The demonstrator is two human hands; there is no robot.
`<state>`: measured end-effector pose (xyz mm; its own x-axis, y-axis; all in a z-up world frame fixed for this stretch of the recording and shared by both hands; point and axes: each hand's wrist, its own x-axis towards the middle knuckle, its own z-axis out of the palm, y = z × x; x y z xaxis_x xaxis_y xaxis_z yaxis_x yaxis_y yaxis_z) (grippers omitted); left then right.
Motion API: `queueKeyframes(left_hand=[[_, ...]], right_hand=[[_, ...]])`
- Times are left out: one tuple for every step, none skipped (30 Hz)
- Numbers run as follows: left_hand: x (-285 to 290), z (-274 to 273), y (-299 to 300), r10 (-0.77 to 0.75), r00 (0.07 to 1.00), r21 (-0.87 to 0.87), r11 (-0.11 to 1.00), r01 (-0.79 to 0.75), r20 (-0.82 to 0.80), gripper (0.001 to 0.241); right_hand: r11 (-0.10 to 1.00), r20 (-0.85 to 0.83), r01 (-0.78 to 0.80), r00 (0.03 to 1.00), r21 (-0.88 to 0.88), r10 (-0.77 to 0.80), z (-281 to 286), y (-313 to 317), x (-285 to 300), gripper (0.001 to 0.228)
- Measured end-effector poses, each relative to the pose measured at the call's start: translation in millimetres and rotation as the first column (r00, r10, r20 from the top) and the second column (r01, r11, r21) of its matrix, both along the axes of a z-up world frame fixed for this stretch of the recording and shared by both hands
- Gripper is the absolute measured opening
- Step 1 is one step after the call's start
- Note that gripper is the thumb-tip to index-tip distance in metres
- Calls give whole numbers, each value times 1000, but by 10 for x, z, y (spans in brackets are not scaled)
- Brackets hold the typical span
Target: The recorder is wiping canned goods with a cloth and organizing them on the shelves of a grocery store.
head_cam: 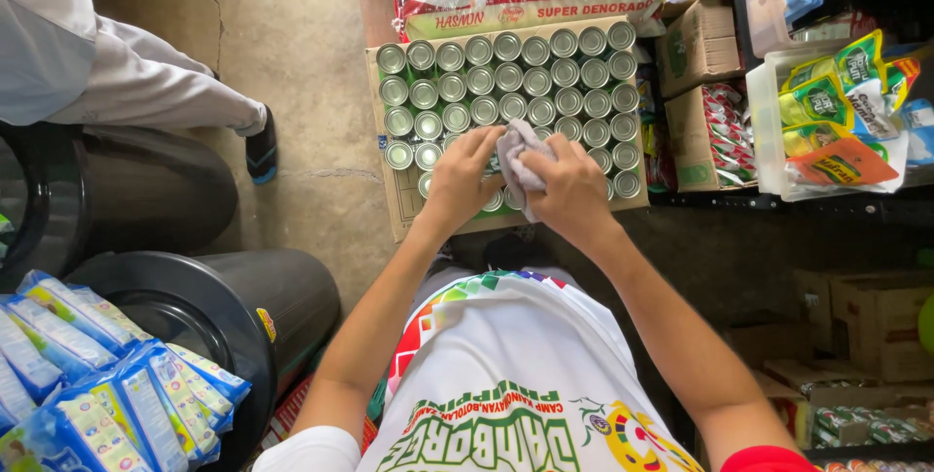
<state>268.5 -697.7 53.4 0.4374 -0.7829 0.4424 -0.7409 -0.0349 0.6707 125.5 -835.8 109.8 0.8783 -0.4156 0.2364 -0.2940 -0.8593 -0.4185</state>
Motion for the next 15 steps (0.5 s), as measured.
queueKeyframes(left_hand=[[-13,-62,-5,-26,1000,33,999,26,-5,65],[-39,-131,-7,-56,998,66,996,57,-14,62],[-61,-114,-20,-57,998,66,996,58,-16,62],[-90,-92,-29,-85,995,68,994,89,-59,64],[-119,-66,-38,-113,988,69,990,121,-103,66],[-135,-97,-37,-113,989,68,990,120,-98,66],[-150,-123,-39,-126,968,29,990,135,-217,68],[-150,-145,-78,-148,933,-16,988,151,-329,70],[-167,-256,-166,-155,934,-21,987,156,-321,70],[-221,-380,-212,-217,767,-146,976,161,-604,67],[-274,-507,-255,-287,513,-262,957,123,-809,65],[-267,-511,-304,-289,515,-264,957,124,-807,65],[-259,-514,-351,-379,197,-382,924,24,-904,62],[-261,-522,-382,-464,-134,-451,885,-116,-876,61],[-243,-575,-407,-464,-132,-451,885,-120,-876,61]], right_hand=[[999,75,-40,996,-3,40,-28,-13,-2,32],[997,148,-76,986,-8,76,-60,-18,-21,35],[997,146,-75,986,-7,76,-107,-72,15,35],[1000,180,-2,984,-15,5,-150,-123,47,32],[997,215,71,975,-20,-65,-189,-174,78,30],[997,219,71,974,-22,-65,-339,-203,98,30],[921,266,67,947,385,-180,-483,-235,121,26],[692,264,20,916,721,-302,-619,-300,150,24],[697,273,19,912,717,-305,-741,-316,169,24],[292,161,-25,878,956,-450,-879,-295,158,29],[-174,-7,-100,850,980,-527,-1020,-272,149,34],[-172,-4,-102,850,980,-527,-1019,-214,154,34],[-73,47,-106,825,992,-563,-1020,-154,161,37],[23,98,-105,803,994,-588,-1025,-83,164,41],[22,97,-105,806,994,-584,-1037,-53,149,41]])
